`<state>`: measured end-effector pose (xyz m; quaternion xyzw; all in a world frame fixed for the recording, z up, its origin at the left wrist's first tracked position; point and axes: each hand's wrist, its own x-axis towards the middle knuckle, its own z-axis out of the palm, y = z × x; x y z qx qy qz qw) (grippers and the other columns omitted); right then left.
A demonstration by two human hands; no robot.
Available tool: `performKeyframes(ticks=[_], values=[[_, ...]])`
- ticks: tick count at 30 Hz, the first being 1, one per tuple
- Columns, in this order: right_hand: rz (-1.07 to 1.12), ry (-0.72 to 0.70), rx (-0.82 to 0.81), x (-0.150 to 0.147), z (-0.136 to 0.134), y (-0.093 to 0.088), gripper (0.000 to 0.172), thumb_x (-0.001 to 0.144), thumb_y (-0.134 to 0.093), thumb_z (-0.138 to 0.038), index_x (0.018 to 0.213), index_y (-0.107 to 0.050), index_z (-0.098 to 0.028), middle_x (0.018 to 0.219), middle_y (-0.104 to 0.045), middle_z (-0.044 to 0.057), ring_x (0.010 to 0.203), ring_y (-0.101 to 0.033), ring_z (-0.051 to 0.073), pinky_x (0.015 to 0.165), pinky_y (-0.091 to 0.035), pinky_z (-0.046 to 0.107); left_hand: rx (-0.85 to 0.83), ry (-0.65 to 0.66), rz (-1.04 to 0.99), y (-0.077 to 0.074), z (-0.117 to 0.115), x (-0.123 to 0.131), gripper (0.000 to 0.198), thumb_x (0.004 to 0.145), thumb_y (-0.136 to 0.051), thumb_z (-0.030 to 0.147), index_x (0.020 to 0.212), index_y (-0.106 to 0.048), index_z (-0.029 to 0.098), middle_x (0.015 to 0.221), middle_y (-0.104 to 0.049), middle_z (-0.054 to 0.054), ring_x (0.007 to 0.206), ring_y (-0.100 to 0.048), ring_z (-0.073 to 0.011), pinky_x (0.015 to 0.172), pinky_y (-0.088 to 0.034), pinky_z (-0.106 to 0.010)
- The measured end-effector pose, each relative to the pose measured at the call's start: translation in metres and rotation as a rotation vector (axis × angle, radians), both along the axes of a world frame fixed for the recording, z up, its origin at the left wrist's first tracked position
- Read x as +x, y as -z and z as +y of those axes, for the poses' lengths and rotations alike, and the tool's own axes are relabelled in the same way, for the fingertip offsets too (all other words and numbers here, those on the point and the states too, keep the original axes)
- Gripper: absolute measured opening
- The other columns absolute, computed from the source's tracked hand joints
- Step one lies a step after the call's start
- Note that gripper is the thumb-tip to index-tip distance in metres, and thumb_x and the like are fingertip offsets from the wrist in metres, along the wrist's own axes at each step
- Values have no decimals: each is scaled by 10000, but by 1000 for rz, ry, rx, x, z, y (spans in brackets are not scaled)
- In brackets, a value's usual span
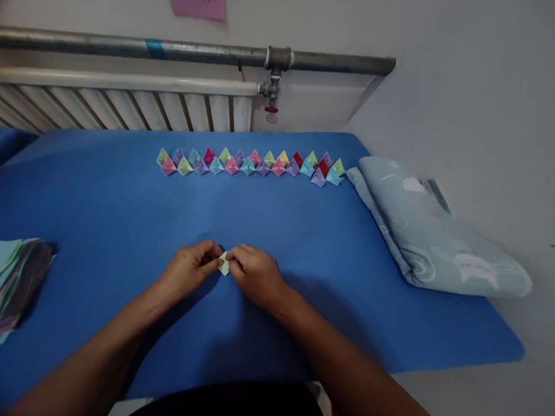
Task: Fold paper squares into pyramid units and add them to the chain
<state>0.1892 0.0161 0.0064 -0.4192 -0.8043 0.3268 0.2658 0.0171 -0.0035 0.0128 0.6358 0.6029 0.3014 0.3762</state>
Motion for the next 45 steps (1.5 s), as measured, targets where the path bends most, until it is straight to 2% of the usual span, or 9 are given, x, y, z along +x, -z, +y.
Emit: performKeyframes(ticks=[4, 8, 11, 14, 19, 29, 36, 40, 45], values=[[-146, -65, 88, 4, -3, -1, 220, 879, -459, -139, 869, -674, -179, 831, -624, 67, 799, -565, 179, 759, -436, 316, 168, 137, 135, 1, 1, -3, 104, 764, -591, 111, 758, -631, 206, 792, -588, -17, 736, -526, -166, 698, -386, -290], [-142, -143, 111, 11, -4, -1, 252, 834, -479, -97, 979, -672, -168, 997, -630, 95, 955, -570, 209, 873, -448, 361, 251, 319, 176, 6, 2, -10, 169, 871, -527, 160, 799, -668, 218, 826, -629, -42, 826, -556, -193, 778, -404, -317], [-151, -194, 114, 16, -3, -2, 288, 802, -532, -93, 1045, -661, -175, 1028, -643, 89, 983, -568, 221, 900, -450, 385, 310, 373, 235, 7, -2, -15, 191, 896, -503, 182, 870, -690, 214, 885, -655, -64, 872, -584, -206, 821, -431, -340], [-195, -207, 136, 18, -2, -1, 235, 828, -549, -114, 1032, -658, -156, 1017, -657, 99, 965, -579, 225, 889, -461, 395, 399, 446, 322, 5, -7, -19, 195, 883, -500, 154, 952, -679, 190, 972, -668, -84, 948, -598, -223, 867, -456, -375], [-211, -232, 178, 19, 1, 5, 157, 884, -551, -152, 1012, -642, -156, 1025, -664, 102, 971, -592, 214, 892, -474, 382, 514, 505, 381, 7, -4, -25, 155, 906, -544, 215, 1005, -644, 151, 1025, -683, -92, 930, -625, -218, 835, -492, -392], [-239, -226, 299, 19, -1, 12, 242, 981, -393, -201, 971, -631, -156, 967, -668, 104, 924, -607, 203, 852, -505, 368, 593, 483, 393, 12, 1, -26, 151, 936, -526, 234, 955, -650, 149, 959, -697, -75, 874, -645, -187, 794, -505, -353], [-194, -183, 326, 18, -4, 11, 207, 963, -435, -222, 965, -627, -145, 973, -657, 113, 913, -600, 205, 835, -520, 362, 615, 437, 464, 12, -1, -24, 192, 959, -479, 240, 948, -657, 168, 941, -690, -57, 835, -620, -171, 768, -488, -343], [-132, -155, 290, 18, -3, 11, 194, 957, -442, -203, 956, -628, -147, 987, -654, 107, 935, -599, 197, 866, -511, 353, 585, 409, 512, 11, -2, -22, 218, 964, -467, 256, 910, -662, 176, 893, -682, -47, 810, -596, -177, 739, -451, -340], [-153, -73, 164, 11, -2, 6, 200, 951, -437, -199, 872, -619, -180, 973, -646, 87, 946, -605, 187, 881, -500, 350, 436, 352, 540, 6, -5, -17, 243, 973, -444, 284, 883, -651, 195, 817, -655, -24, 781, -576, -177, 737, -397, -350]])
